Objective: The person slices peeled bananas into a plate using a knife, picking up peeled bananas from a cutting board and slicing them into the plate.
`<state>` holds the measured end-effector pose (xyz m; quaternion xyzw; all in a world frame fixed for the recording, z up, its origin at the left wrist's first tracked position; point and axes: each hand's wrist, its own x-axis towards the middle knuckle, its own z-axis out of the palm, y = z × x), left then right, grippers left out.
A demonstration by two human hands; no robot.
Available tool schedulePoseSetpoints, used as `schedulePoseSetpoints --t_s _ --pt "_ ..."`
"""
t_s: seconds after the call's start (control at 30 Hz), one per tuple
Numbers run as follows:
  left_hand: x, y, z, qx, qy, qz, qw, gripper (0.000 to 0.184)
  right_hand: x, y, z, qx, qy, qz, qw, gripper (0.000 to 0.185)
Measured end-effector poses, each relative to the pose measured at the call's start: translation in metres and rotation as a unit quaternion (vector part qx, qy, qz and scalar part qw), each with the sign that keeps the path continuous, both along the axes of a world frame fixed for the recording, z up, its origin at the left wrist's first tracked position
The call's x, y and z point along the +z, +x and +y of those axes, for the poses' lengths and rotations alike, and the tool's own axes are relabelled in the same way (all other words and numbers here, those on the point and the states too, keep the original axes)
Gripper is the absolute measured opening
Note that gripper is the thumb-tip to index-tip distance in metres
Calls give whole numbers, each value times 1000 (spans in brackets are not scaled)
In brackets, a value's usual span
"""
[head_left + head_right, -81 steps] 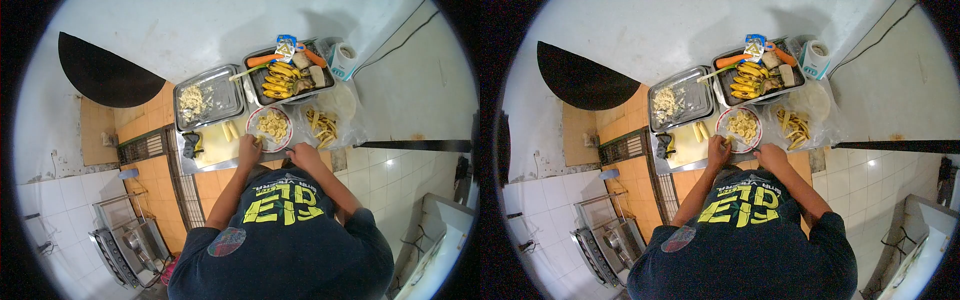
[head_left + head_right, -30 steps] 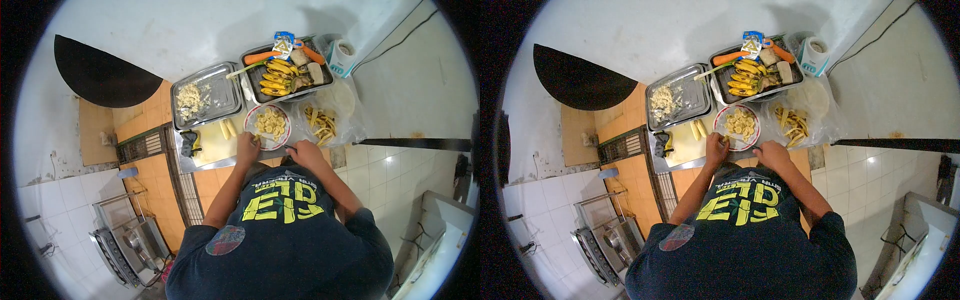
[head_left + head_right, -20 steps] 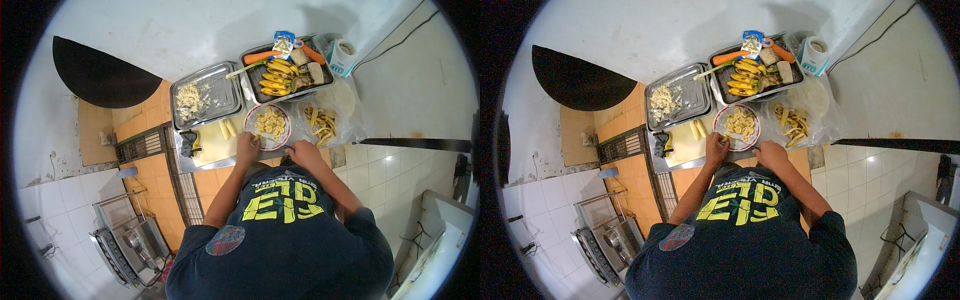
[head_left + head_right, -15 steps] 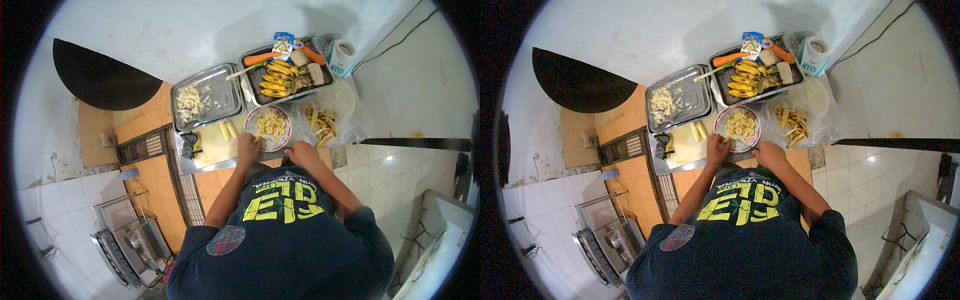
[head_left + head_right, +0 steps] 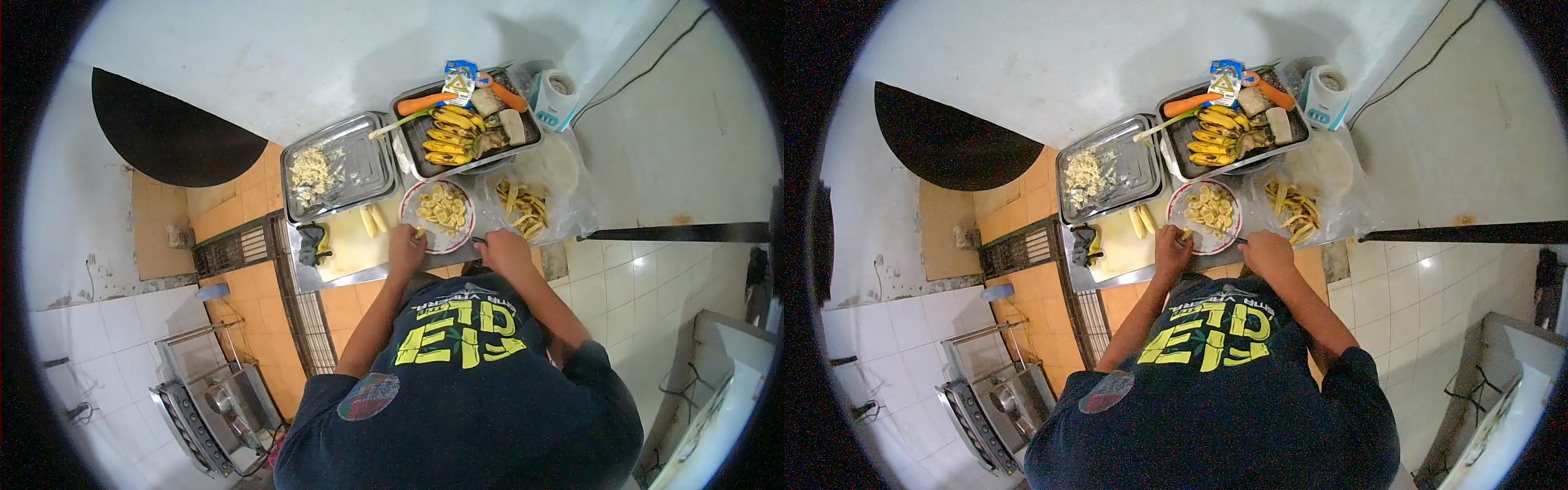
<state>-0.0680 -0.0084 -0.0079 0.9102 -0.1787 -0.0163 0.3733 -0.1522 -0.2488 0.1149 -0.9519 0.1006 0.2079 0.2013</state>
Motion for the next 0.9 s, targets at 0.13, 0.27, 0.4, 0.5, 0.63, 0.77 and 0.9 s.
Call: schedulePoseSetpoints --t_s 0.13,0.27,0.4,0.5,0.63,0.77,0.9 --pt "1 0 0 -3 24 3 1000 23 2 -1 -2 -25 15 -41 999 42" --pt "0 -1 1 -6 2 -5 1000 22 2 0 0 -28 33 -47 998 43" --pt "-1 -1 2 -6 -13 3 1000 21 -1 -2 5 -28 62 0 998 44" --pt "1 -2 0 -8 -11 -15 1000 19 -15 -8 10 -24 66 -25 997 44" --pt "3 -3 0 -8 2 -12 1000 16 -10 -10 11 -21 79 -3 997 42" --pt "0 -2 1 -12 -3 -22 1000 15 -10 -12 10 -17 80 -10 997 42" --pt "-1 -2 2 -16 -5 -19 1000 17 -11 -12 10 -15 75 -15 997 42"
